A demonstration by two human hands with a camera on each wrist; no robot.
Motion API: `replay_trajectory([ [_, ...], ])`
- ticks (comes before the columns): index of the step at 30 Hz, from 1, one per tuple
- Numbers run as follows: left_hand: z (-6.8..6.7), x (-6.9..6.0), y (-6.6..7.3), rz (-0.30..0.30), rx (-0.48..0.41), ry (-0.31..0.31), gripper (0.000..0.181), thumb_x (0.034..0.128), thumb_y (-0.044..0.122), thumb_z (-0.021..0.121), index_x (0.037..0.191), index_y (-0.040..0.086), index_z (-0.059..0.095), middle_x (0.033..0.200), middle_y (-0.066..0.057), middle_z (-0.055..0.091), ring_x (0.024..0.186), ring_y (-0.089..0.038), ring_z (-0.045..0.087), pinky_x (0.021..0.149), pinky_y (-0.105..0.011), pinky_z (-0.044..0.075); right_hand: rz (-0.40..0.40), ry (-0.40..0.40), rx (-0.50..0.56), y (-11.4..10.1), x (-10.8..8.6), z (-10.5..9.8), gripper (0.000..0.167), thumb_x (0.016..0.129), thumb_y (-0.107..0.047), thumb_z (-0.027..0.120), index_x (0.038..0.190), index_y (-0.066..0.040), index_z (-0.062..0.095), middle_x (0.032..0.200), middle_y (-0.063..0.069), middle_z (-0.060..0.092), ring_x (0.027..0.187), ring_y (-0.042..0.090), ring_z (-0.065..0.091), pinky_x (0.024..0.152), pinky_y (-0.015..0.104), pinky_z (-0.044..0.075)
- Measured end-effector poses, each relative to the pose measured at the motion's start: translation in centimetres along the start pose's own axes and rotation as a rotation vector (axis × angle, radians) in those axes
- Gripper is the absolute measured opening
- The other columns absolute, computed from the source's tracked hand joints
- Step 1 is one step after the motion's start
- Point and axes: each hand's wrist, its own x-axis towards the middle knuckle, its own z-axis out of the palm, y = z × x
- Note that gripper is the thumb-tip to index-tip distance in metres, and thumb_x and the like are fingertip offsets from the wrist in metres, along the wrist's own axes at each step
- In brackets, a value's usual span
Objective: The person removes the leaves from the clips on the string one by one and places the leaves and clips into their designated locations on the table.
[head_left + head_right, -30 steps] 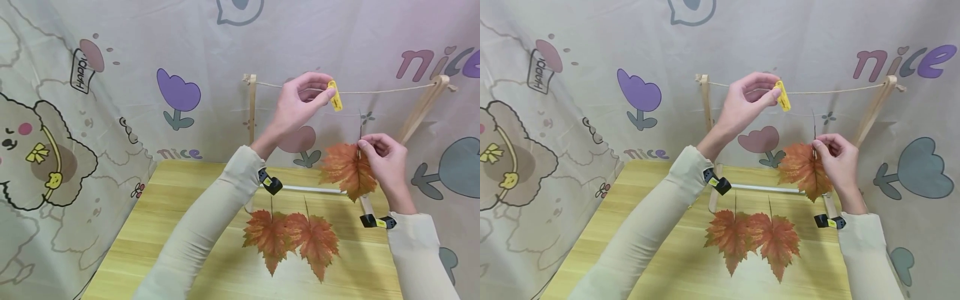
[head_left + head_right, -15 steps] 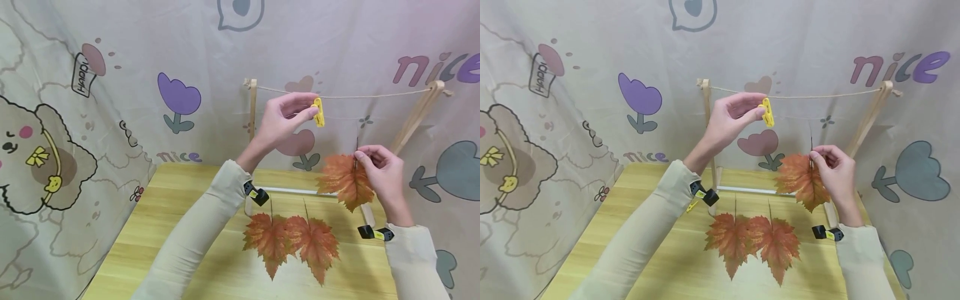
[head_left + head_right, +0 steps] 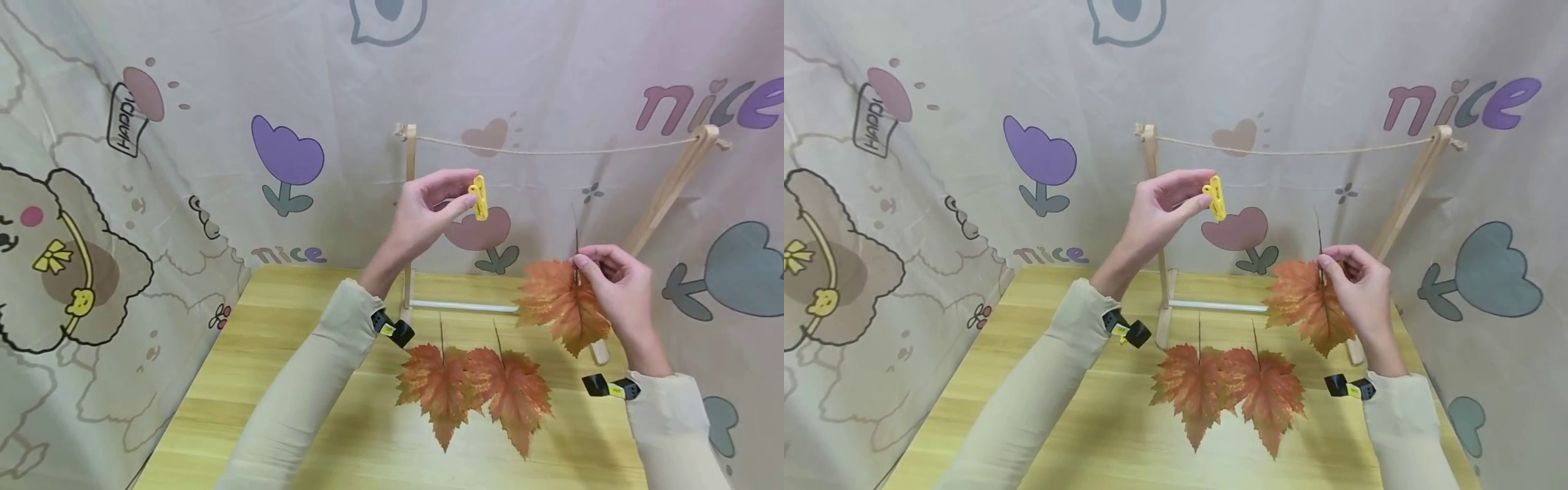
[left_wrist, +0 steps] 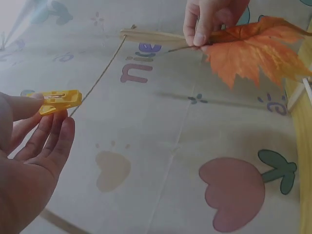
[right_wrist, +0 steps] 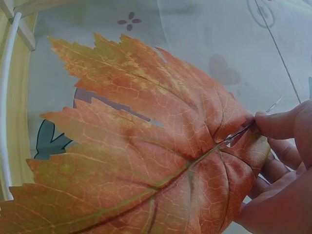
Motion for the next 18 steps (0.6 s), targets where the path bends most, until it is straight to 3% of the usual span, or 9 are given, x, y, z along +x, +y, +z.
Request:
replay_trajectory([
  [10,-2.9,-4.1,-1.9,-0.077,0.044,0.088,0.03,0.0937,-0.002,0.072,0.124,-0.004,0.07,0.117,-0.014,0.072,0.103,-0.021,0.069,0.093,-0.035,0.058,0.06,-0.036,-0.018,1.4,-1.4,-0.7,0.021,0.097,-0.005,0.071,0.111,0.01,0.068,0.092,-0.013,0.074,0.079,0.002,0.066,0.066,0.011,0.053],
  [18,-5.2,-7.0,-3.2,-0.116,0.055,0.134,0.032,0.0947,-0.003,0.07,0.127,-0.005,0.067,0.121,-0.017,0.069,0.105,-0.024,0.067,0.096,-0.035,0.056,0.083,-0.043,0.001,2.2,-2.1,-0.8,0.021,0.097,-0.006,0.071,0.111,0.009,0.068,0.094,-0.013,0.074,0.081,0.002,0.067,0.067,0.011,0.054],
])
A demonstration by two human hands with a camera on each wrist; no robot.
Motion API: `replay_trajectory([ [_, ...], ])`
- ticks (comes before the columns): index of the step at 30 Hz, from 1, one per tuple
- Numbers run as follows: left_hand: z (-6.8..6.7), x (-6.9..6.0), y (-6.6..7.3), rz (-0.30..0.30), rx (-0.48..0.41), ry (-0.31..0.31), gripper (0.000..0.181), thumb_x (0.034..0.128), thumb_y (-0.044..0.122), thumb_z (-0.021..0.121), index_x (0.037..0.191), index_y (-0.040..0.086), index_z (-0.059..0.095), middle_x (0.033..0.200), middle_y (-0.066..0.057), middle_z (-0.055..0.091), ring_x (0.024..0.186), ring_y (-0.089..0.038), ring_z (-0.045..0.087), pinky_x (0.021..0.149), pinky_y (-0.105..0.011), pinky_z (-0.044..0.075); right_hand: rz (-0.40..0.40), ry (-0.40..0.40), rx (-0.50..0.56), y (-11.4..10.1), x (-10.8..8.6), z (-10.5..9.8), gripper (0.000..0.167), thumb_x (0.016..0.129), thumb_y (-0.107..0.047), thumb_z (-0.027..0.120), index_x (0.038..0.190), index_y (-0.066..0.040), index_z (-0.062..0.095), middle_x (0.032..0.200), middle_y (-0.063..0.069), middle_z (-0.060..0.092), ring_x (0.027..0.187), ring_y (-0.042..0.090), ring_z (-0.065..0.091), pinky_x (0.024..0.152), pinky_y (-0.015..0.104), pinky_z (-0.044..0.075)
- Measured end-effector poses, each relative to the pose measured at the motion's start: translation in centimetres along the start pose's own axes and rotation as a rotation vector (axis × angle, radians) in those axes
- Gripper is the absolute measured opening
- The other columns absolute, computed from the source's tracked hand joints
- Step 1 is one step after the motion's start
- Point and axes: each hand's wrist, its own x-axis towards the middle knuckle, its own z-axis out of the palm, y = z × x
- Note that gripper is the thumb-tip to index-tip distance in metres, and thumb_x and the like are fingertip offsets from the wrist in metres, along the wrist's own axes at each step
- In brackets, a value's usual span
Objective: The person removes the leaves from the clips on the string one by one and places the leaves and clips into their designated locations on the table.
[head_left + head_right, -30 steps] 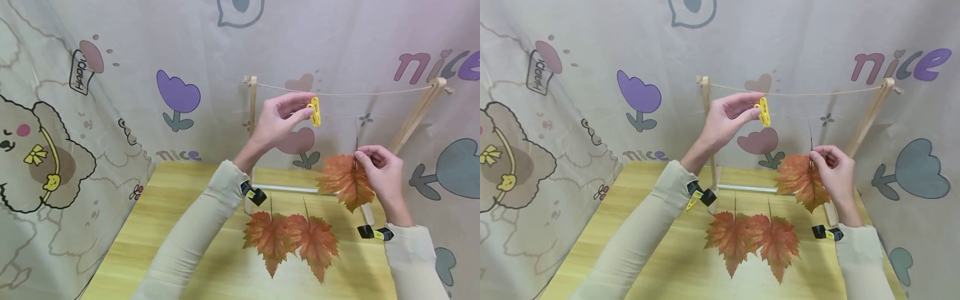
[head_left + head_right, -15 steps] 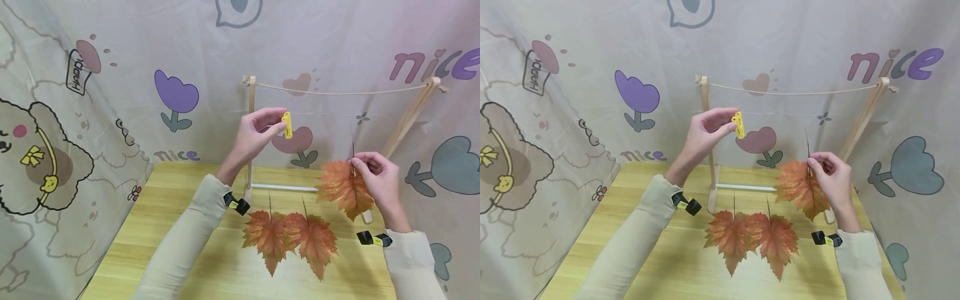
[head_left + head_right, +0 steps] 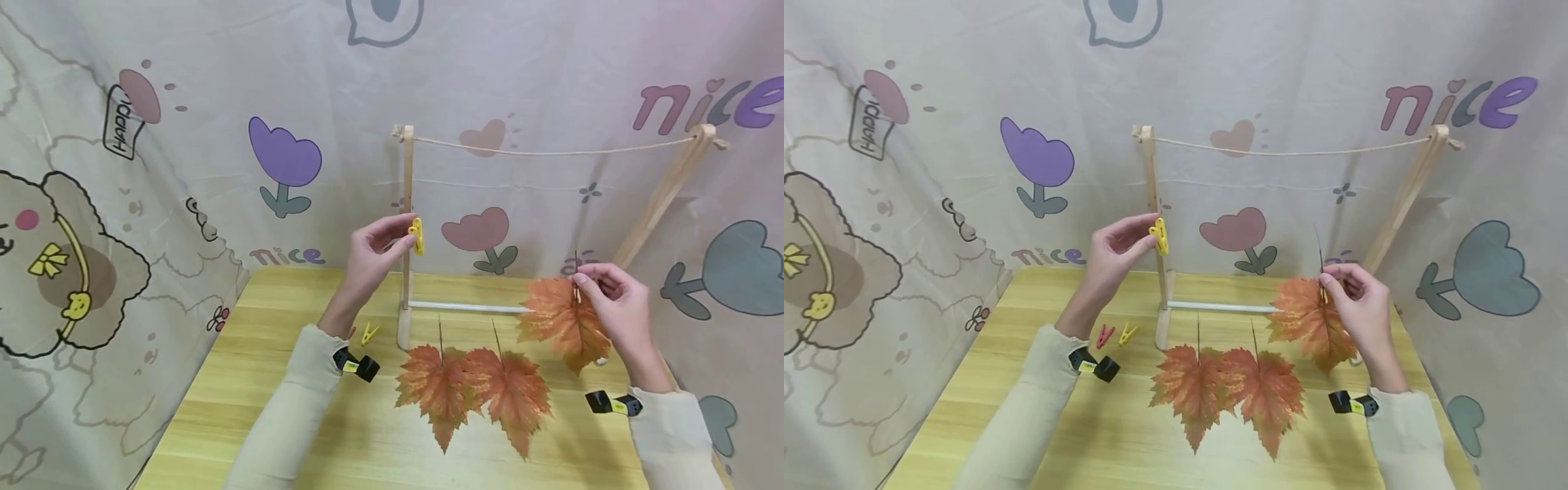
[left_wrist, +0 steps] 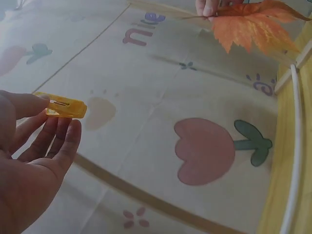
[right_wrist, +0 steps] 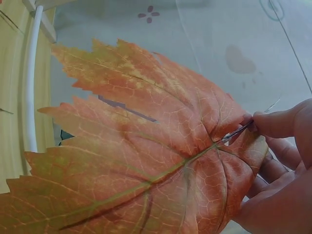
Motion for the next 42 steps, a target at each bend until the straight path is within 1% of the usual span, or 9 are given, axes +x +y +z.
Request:
replay_trajectory([
  [5,-1.1,-1.2,-0.9,-0.048,0.019,0.009,0.034,0.0946,-0.002,0.071,0.128,-0.004,0.067,0.123,-0.018,0.068,0.109,-0.025,0.066,0.098,-0.034,0.055,0.024,0.008,0.044,0.5,-0.4,-0.3,0.021,0.096,-0.004,0.071,0.111,0.011,0.067,0.092,-0.012,0.076,0.081,0.002,0.069,0.066,0.012,0.054],
  [10,-2.3,-2.4,-1.6,-0.061,0.03,0.049,0.034,0.094,-0.003,0.071,0.128,-0.004,0.067,0.123,-0.019,0.068,0.11,-0.025,0.065,0.097,-0.031,0.055,0.049,0.011,0.056,1.1,-1.0,-0.1,0.023,0.097,-0.006,0.071,0.112,0.01,0.067,0.092,-0.013,0.075,0.081,0.001,0.068,0.066,0.012,0.054],
  [15,-3.5,-3.6,-2.2,-0.077,0.042,0.089,0.033,0.094,-0.002,0.072,0.127,-0.004,0.067,0.124,-0.019,0.068,0.109,-0.024,0.066,0.096,-0.029,0.055,0.066,-0.007,0.164,1.7,-1.6,0.1,0.022,0.095,-0.002,0.072,0.111,0.012,0.067,0.092,-0.007,0.077,0.082,0.003,0.07,0.069,0.012,0.055],
  [17,-4.0,-4.0,-2.4,-0.081,0.043,0.096,0.033,0.0937,-0.002,0.072,0.127,-0.004,0.067,0.124,-0.019,0.068,0.109,-0.025,0.066,0.097,-0.03,0.055,0.07,-0.001,0.167,1.8,-1.8,0.2,0.022,0.095,-0.002,0.072,0.112,0.012,0.067,0.092,-0.007,0.077,0.083,0.003,0.07,0.071,0.012,0.055],
  [21,-4.7,-4.8,-2.8,-0.09,0.046,0.118,0.033,0.0934,-0.003,0.072,0.126,-0.005,0.067,0.124,-0.02,0.067,0.108,-0.024,0.065,0.097,-0.029,0.055,0.084,0.005,0.093,2.0,-2.3,0.2,0.025,0.096,-0.006,0.071,0.114,0.012,0.066,0.092,-0.01,0.076,0.084,0.002,0.07,0.072,0.012,0.055],
  [25,-5.3,-5.6,-3.3,-0.107,0.045,0.15,0.033,0.0925,-0.004,0.073,0.124,-0.007,0.067,0.122,-0.022,0.067,0.106,-0.022,0.066,0.096,-0.029,0.055,0.099,0.001,0.086,2.3,-2.7,0.2,0.025,0.096,-0.006,0.071,0.114,0.011,0.066,0.092,-0.01,0.076,0.084,0.002,0.07,0.073,0.013,0.055],
  [31,-6.3,-7.0,-4.1,-0.152,0.051,0.195,0.033,0.0914,-0.006,0.073,0.124,-0.008,0.067,0.121,-0.025,0.066,0.103,-0.02,0.066,0.094,-0.027,0.056,0.123,0.004,0.181,2.8,-3.4,0.3,0.023,0.095,-0.001,0.071,0.114,0.012,0.067,0.092,-0.007,0.076,0.083,0.004,0.07,0.073,0.013,0.056],
  [37,-7.5,-8.4,-5.1,-0.161,0.029,0.25,0.033,0.09,-0.009,0.073,0.123,-0.009,0.067,0.119,-0.026,0.066,0.103,-0.02,0.067,0.093,-0.029,0.056,0.171,-0.001,0.235,3.4,-3.9,0.4,0.023,0.095,-0.003,0.072,0.114,0.009,0.068,0.093,-0.006,0.077,0.085,0.004,0.071,0.073,0.013,0.056],
  [42,-8.8,-9.5,-5.8,-0.168,0.012,0.297,0.035,0.089,-0.012,0.072,0.123,-0.011,0.066,0.117,-0.023,0.068,0.102,-0.018,0.068,0.092,-0.029,0.057,0.204,-0.015,0.27,4.1,-4.0,0.7,0.022,0.095,-0.002,0.073,0.114,0.008,0.069,0.093,-0.006,0.077,0.085,0.004,0.071,0.071,0.014,0.056],
])
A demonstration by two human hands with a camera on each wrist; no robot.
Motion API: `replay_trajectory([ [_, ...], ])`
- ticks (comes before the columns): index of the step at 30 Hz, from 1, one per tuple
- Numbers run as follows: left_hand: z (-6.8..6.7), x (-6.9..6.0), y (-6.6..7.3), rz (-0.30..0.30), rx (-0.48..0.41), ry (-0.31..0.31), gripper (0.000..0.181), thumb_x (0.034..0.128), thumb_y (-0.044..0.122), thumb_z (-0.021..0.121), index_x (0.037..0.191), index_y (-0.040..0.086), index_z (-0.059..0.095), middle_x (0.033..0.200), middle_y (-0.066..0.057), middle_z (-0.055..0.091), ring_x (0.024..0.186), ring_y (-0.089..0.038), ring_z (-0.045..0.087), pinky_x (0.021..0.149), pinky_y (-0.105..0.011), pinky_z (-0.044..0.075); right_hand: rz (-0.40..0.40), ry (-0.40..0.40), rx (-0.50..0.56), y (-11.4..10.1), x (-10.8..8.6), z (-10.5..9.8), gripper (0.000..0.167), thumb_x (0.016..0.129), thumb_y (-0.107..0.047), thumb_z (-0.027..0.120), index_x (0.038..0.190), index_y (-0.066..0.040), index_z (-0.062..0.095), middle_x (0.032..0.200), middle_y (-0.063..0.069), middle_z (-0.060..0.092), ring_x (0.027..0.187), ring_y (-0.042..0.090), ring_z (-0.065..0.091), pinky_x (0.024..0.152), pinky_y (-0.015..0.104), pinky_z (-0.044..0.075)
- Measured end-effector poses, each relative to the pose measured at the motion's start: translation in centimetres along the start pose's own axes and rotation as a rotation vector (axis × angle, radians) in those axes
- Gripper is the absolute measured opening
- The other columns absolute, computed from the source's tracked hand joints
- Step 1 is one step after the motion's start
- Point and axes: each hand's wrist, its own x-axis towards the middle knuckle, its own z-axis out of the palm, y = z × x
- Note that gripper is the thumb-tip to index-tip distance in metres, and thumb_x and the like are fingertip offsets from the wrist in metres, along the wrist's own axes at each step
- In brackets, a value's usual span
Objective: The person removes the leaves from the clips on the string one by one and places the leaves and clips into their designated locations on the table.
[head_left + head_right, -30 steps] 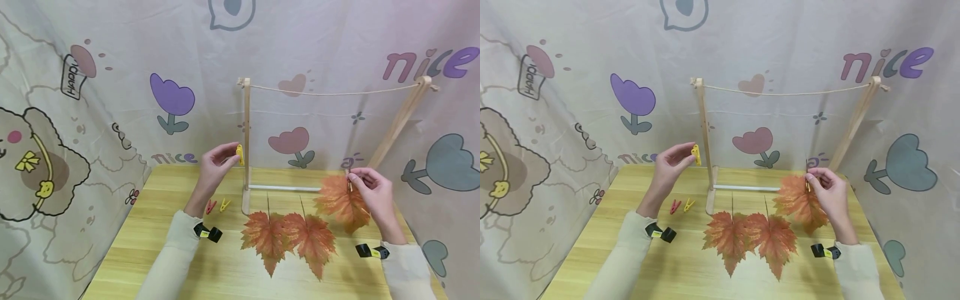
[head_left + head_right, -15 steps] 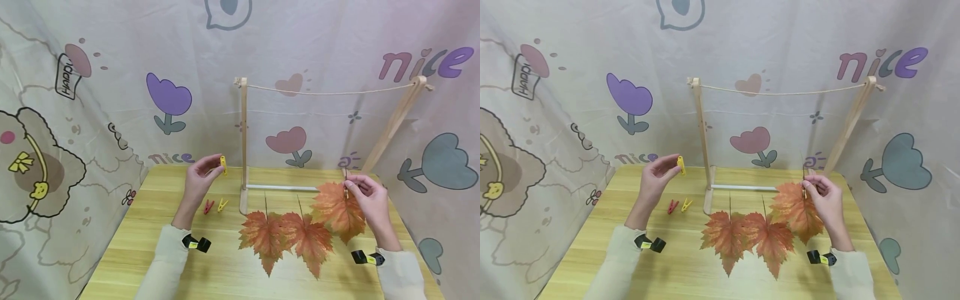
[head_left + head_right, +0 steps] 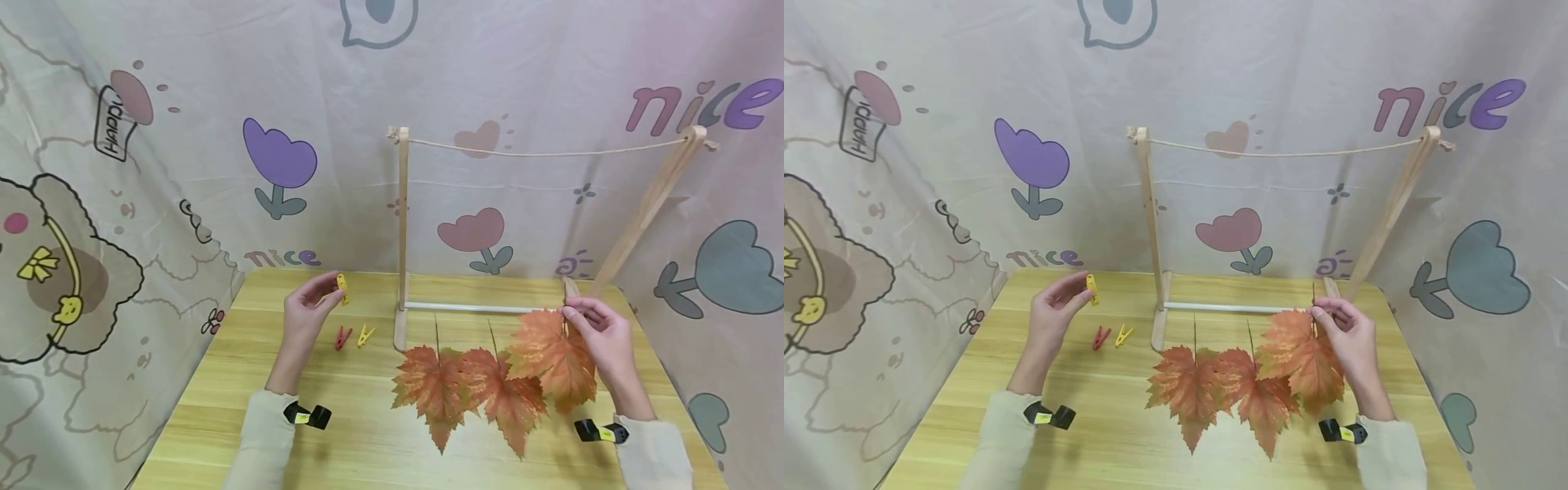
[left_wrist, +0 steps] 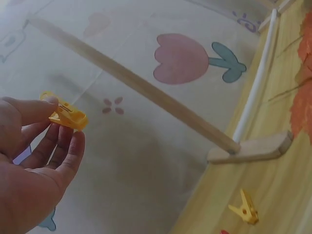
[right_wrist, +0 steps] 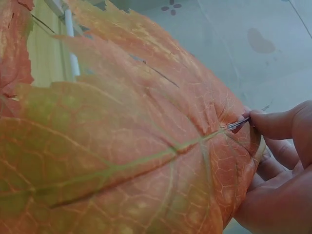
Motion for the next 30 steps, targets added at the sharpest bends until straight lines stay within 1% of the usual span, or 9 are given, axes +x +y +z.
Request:
replay_trajectory([
  [3,-0.8,-0.3,-0.5,-0.016,0.014,0.012,0.036,0.0878,-0.013,0.073,0.123,-0.012,0.066,0.114,-0.021,0.069,0.1,-0.017,0.067,0.089,-0.027,0.058,0.001,-0.001,-0.008,0.5,0.0,0.0,0.023,0.094,-0.002,0.073,0.114,0.009,0.069,0.093,-0.006,0.077,0.084,0.003,0.071,0.069,0.014,0.056],
  [7,-1.6,-0.9,-1.2,-0.065,0.032,0.034,0.037,0.0869,-0.013,0.074,0.123,-0.012,0.066,0.111,-0.017,0.071,0.098,-0.016,0.067,0.088,-0.026,0.058,-0.002,0.008,-0.045,1.3,-0.2,0.0,0.025,0.093,-0.002,0.074,0.115,0.01,0.07,0.096,-0.008,0.076,0.083,0.002,0.071,0.066,0.015,0.056],
  [10,-2.2,-1.5,-1.9,-0.099,0.044,0.06,0.037,0.0871,-0.012,0.075,0.123,-0.011,0.066,0.109,-0.015,0.071,0.098,-0.015,0.067,0.088,-0.026,0.058,0.003,0.021,-0.046,1.9,-0.4,0.1,0.026,0.093,-0.002,0.075,0.114,0.011,0.07,0.098,-0.009,0.076,0.083,0.002,0.071,0.065,0.015,0.056],
  [13,-2.7,-1.9,-2.5,-0.125,0.061,0.08,0.036,0.0875,-0.011,0.075,0.122,-0.01,0.067,0.111,-0.018,0.07,0.098,-0.015,0.067,0.089,-0.026,0.058,0.011,0.031,-0.036,2.4,-0.6,0.2,0.026,0.092,0.0,0.076,0.114,0.013,0.069,0.097,-0.008,0.077,0.082,0.002,0.071,0.066,0.015,0.056],
  [17,-3.4,-2.5,-3.2,-0.15,0.093,0.103,0.035,0.0881,-0.009,0.075,0.123,-0.01,0.067,0.114,-0.023,0.069,0.099,-0.015,0.067,0.089,-0.024,0.057,0.006,0.031,-0.053,3.1,-0.9,0.3,0.027,0.091,0.0,0.076,0.113,0.015,0.068,0.095,-0.007,0.077,0.08,0.002,0.071,0.066,0.015,0.056],
  [22,-4.1,-3.3,-4.0,-0.177,0.133,0.14,0.034,0.0892,-0.007,0.075,0.123,-0.009,0.068,0.114,-0.022,0.07,0.1,-0.016,0.067,0.089,-0.021,0.056,0.002,0.03,-0.07,4.2,-1.1,0.1,0.027,0.092,0.001,0.075,0.112,0.017,0.067,0.094,-0.008,0.076,0.079,0.002,0.071,0.066,0.015,0.056],
  [26,-4.6,-3.7,-4.6,-0.191,0.149,0.152,0.035,0.0896,-0.006,0.075,0.123,-0.008,0.068,0.115,-0.022,0.069,0.1,-0.015,0.066,0.09,-0.021,0.055,0.004,0.043,-0.11,5.1,-1.2,-0.2,0.028,0.091,0.001,0.076,0.112,0.017,0.067,0.092,-0.009,0.074,0.077,0.001,0.07,0.066,0.014,0.056],
  [30,-5.0,-4.2,-5.1,-0.208,0.165,0.161,0.035,0.09,-0.006,0.075,0.124,-0.007,0.069,0.116,-0.024,0.069,0.098,-0.013,0.066,0.089,-0.019,0.055,0.008,0.052,-0.177,6.0,-1.2,-0.6,0.028,0.091,-0.001,0.077,0.112,0.015,0.068,0.091,-0.01,0.073,0.076,0.0,0.069,0.066,0.012,0.054],
])
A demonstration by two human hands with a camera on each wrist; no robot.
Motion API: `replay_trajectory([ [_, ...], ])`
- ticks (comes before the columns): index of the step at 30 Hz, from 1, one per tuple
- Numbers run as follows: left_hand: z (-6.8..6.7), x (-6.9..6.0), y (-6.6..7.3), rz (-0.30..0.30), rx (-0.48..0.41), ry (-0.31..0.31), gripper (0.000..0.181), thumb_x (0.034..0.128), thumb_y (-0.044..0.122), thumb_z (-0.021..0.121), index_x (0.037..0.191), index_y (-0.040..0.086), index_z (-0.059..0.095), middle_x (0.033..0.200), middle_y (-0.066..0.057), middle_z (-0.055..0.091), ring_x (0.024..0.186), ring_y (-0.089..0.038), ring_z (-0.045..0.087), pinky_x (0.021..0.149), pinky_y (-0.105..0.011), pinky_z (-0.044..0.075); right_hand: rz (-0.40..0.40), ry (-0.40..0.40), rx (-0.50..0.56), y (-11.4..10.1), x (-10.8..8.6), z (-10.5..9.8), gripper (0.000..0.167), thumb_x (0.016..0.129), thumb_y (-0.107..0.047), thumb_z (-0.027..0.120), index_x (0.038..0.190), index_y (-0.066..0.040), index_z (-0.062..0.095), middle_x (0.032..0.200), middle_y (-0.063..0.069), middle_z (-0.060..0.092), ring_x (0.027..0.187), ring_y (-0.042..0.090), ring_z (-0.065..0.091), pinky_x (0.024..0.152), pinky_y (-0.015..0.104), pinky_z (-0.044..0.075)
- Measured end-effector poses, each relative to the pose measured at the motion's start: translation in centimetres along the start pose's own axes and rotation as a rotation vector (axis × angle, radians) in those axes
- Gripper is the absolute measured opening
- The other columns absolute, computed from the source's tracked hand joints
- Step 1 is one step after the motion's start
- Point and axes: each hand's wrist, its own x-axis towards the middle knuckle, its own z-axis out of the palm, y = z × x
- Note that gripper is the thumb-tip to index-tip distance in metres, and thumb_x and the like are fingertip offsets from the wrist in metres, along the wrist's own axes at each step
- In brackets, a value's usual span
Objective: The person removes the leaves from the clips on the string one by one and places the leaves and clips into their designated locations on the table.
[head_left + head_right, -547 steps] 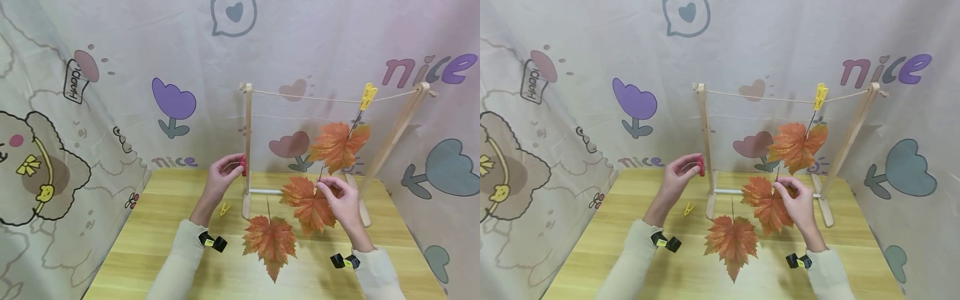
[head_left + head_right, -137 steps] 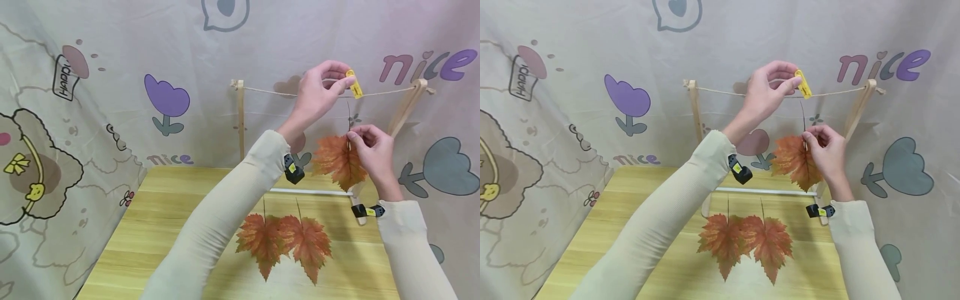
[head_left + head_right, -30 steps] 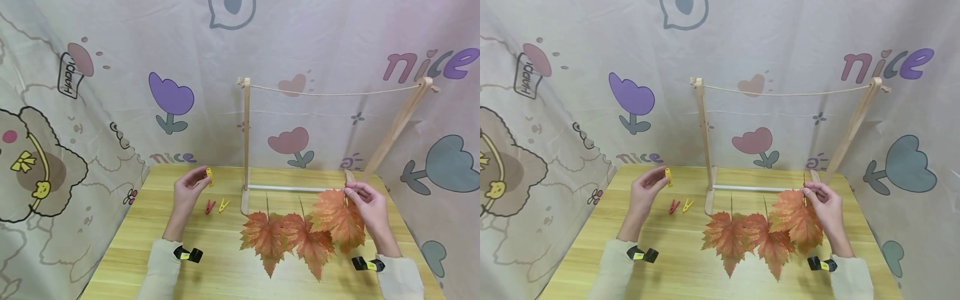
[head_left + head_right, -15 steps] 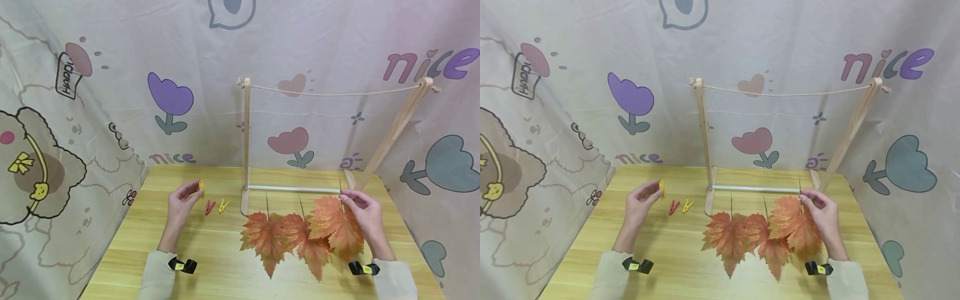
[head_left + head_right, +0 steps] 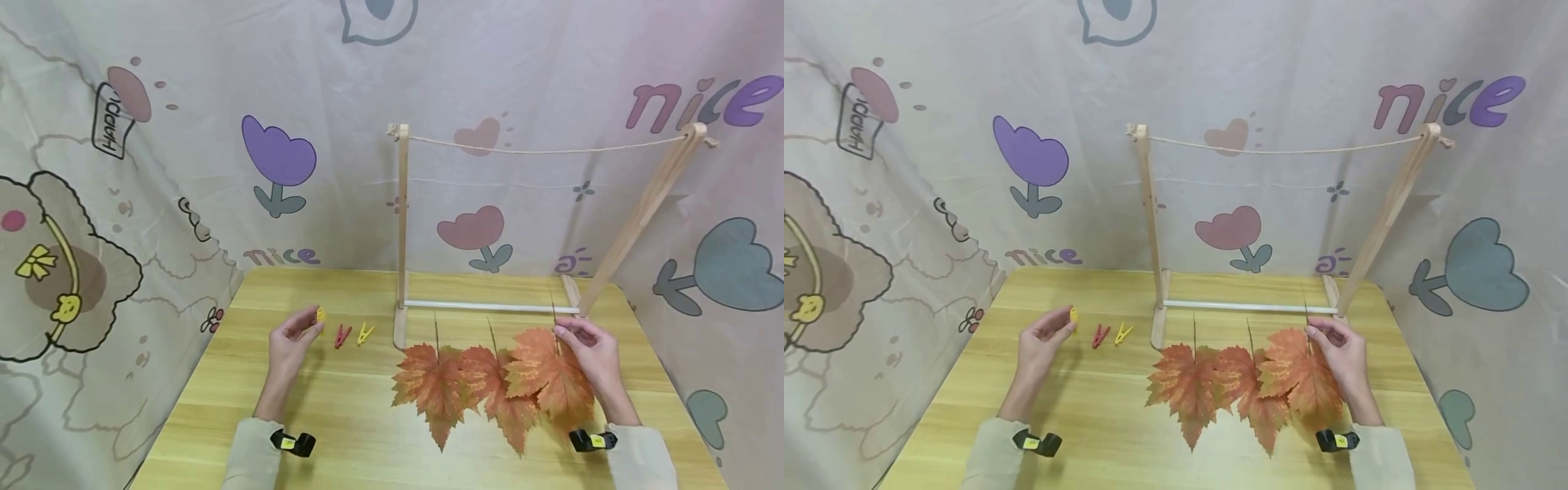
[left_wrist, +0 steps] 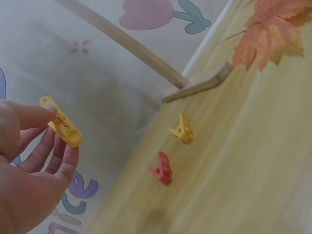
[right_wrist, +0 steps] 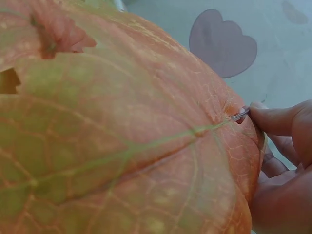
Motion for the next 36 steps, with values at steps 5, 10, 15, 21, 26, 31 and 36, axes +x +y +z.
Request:
replay_trajectory([
  [5,-0.5,-0.2,-0.9,-0.025,0.027,0.037,0.033,0.0906,-0.004,0.075,0.123,-0.006,0.069,0.115,-0.024,0.07,0.094,-0.008,0.066,0.085,-0.017,0.055,0.034,-0.022,-0.046,1.0,0.0,-0.2,0.03,0.092,-0.006,0.077,0.113,0.014,0.069,0.092,-0.015,0.073,0.079,-0.002,0.069,0.068,0.013,0.054],
  [10,-0.8,0.0,-1.8,-0.032,0.042,0.063,0.034,0.0903,-0.005,0.075,0.124,-0.008,0.068,0.118,-0.024,0.069,0.095,-0.009,0.066,0.085,-0.018,0.056,0.091,-0.044,-0.061,2.3,-0.3,-0.4,0.033,0.093,-0.012,0.078,0.114,0.012,0.069,0.093,-0.018,0.074,0.082,-0.003,0.07,0.069,0.013,0.055],
  [15,-1.1,0.1,-2.8,-0.041,0.061,0.073,0.035,0.0905,-0.007,0.073,0.124,-0.01,0.067,0.12,-0.026,0.067,0.095,-0.009,0.065,0.083,-0.017,0.056,0.104,-0.048,-0.065,3.4,-0.5,-0.5,0.033,0.094,-0.012,0.077,0.113,0.013,0.069,0.09,-0.018,0.074,0.081,-0.003,0.07,0.068,0.013,0.055],
  [21,-1.7,0.3,-4.1,-0.047,0.076,0.074,0.033,0.091,-0.007,0.073,0.123,-0.01,0.068,0.121,-0.032,0.064,0.093,-0.005,0.064,0.081,-0.014,0.055,0.097,-0.038,-0.128,4.4,-0.5,-0.5,0.03,0.095,-0.012,0.076,0.112,0.012,0.07,0.089,-0.021,0.072,0.081,-0.006,0.068,0.069,0.012,0.054],
  [26,-2.0,0.9,-4.9,-0.064,0.156,0.076,0.032,0.0916,-0.006,0.072,0.123,-0.01,0.068,0.119,-0.031,0.065,0.091,-0.003,0.061,0.079,-0.011,0.053,0.081,-0.04,-0.173,5.1,-0.3,-0.2,0.027,0.095,-0.009,0.075,0.112,0.011,0.071,0.092,-0.009,0.076,0.081,-0.008,0.066,0.07,0.011,0.054],
  [31,-2.2,0.9,-6.2,-0.093,0.299,0.095,0.03,0.0901,-0.004,0.075,0.119,-0.009,0.07,0.11,-0.028,0.069,0.084,-0.004,0.061,0.072,-0.009,0.05,0.038,-0.039,-0.228,5.7,-0.2,-0.1,0.02,0.093,-0.003,0.075,0.108,0.01,0.073,0.094,0.008,0.077,0.078,-0.01,0.064,0.068,0.01,0.052],
  [36,-2.2,1.3,-7.1,-0.091,0.377,0.12,0.029,0.0867,-0.006,0.077,0.115,-0.009,0.072,0.104,-0.026,0.072,0.078,-0.004,0.061,0.066,-0.009,0.049,0.004,-0.03,-0.296,6.0,-0.1,0.1,0.016,0.093,-0.001,0.074,0.105,0.008,0.074,0.098,0.022,0.075,0.076,-0.01,0.062,0.066,0.01,0.051],
])
